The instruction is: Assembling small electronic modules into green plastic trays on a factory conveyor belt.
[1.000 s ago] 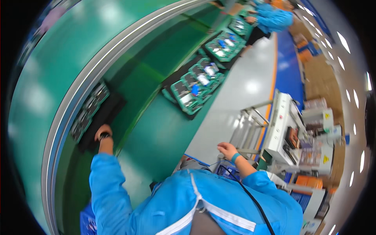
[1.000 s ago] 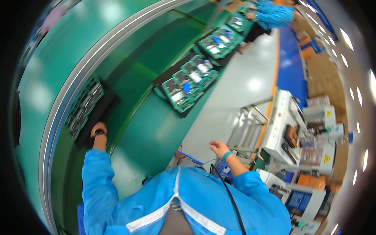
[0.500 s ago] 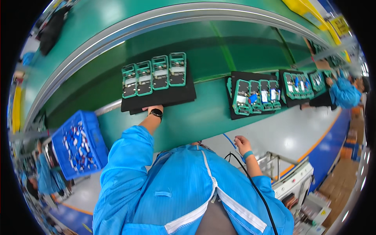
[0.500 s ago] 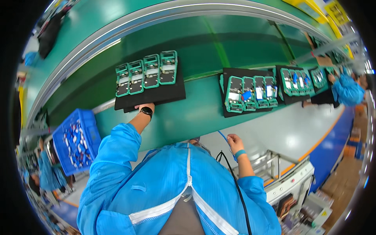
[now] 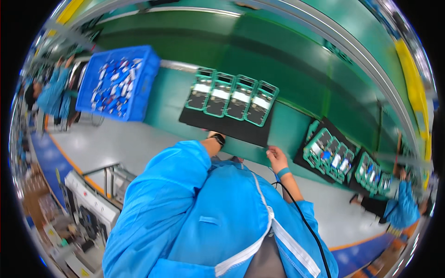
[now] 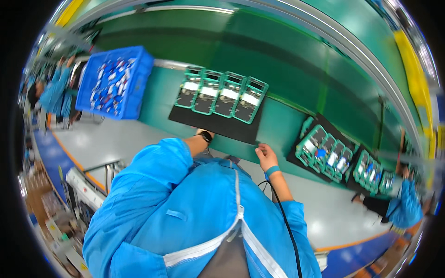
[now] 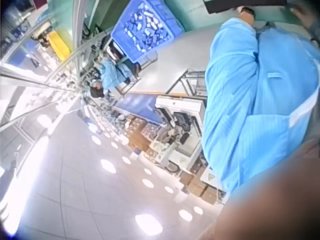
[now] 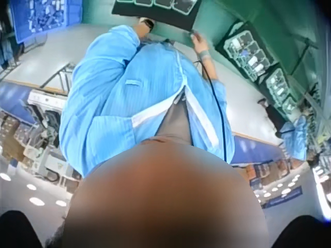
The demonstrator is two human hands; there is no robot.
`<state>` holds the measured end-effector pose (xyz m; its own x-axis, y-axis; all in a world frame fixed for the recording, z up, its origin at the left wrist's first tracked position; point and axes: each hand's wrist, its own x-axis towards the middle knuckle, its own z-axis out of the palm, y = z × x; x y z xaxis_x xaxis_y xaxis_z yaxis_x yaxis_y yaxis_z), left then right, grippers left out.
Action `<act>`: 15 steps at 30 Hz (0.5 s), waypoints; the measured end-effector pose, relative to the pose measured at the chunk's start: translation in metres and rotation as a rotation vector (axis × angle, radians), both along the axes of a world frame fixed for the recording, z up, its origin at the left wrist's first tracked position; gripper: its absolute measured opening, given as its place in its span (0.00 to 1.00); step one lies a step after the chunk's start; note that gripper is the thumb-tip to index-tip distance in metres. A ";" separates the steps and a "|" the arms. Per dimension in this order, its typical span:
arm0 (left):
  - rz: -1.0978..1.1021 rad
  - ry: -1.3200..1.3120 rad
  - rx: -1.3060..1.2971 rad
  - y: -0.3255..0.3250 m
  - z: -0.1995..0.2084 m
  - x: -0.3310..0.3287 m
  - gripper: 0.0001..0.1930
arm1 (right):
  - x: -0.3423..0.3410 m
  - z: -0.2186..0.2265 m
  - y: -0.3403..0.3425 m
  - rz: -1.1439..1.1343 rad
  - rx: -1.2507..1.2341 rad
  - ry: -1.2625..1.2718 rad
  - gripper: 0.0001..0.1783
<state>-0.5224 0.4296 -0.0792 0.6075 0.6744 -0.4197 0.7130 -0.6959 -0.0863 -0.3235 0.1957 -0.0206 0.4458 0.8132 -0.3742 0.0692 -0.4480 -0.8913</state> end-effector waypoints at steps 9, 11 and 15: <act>-0.178 0.003 -0.606 0.028 0.188 -0.100 0.19 | -0.031 0.006 0.034 0.052 -0.041 0.075 0.20; -0.031 -0.476 -0.709 0.089 0.208 -0.159 0.14 | -0.029 0.002 0.021 0.004 -0.096 0.017 0.16; 0.597 -0.739 0.165 0.247 0.206 -0.278 0.11 | -0.038 -0.006 -0.003 -0.104 -0.308 -0.030 0.17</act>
